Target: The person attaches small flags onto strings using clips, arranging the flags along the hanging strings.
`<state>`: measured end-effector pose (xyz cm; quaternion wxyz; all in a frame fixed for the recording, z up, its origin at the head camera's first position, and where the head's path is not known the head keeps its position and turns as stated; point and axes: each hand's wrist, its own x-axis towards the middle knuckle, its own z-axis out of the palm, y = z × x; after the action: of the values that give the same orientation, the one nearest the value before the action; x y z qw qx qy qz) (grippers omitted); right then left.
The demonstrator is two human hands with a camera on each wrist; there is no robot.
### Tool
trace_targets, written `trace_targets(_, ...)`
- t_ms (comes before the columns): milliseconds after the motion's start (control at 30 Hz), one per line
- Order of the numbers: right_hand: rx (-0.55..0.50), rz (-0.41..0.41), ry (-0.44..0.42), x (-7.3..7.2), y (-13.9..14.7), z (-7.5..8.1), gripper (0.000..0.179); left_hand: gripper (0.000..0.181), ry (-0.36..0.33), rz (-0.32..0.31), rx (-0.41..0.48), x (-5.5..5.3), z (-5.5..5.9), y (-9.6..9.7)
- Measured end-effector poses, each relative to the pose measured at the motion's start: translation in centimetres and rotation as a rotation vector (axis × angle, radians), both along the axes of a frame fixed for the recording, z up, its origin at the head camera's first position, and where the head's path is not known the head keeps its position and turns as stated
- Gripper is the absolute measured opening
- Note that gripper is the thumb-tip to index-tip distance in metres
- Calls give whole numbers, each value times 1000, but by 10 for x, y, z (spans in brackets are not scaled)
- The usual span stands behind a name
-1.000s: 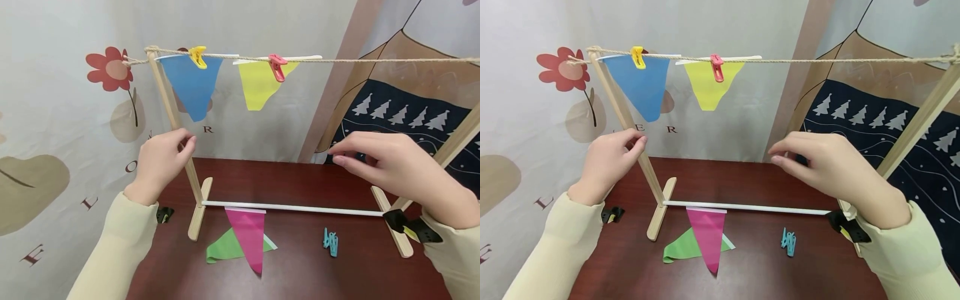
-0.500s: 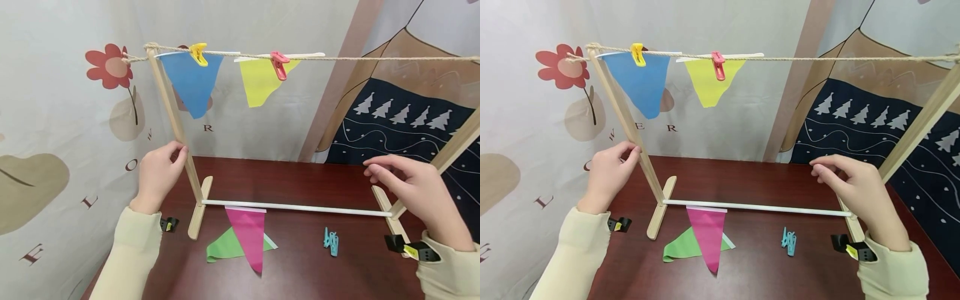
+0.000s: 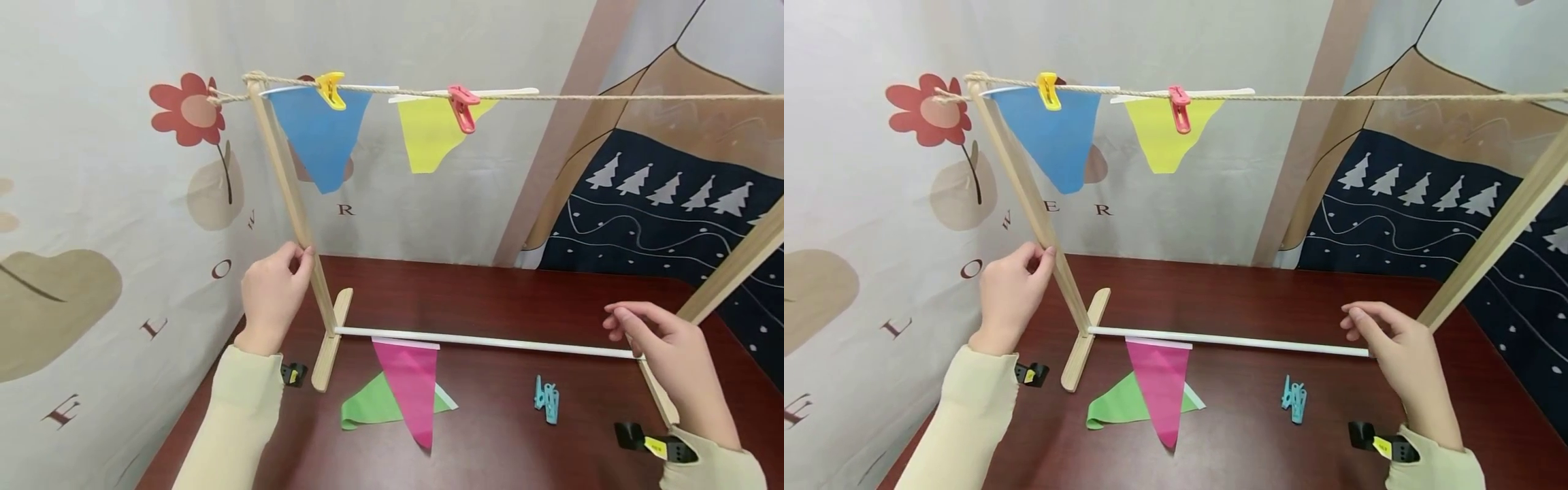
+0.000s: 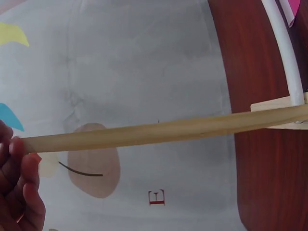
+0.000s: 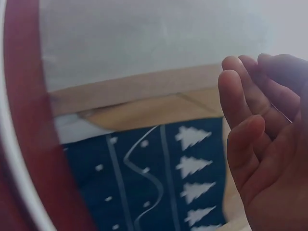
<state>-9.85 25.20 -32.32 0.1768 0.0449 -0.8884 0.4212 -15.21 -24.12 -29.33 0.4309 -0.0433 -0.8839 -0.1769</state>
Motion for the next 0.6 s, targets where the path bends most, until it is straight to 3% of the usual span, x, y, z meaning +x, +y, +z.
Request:
trace_targets(167,-85,-20,-68,2,6,-20,25,34,-4,28,14,1,-5,0)
trace_targets(367,-92,-27,-135,7,10,-43,31,31,1,34,57,3,-15,-1)
trace_targets(600,-156,-25,-183,12,8,-72,34,34,-36,31,204,1,-31,6)
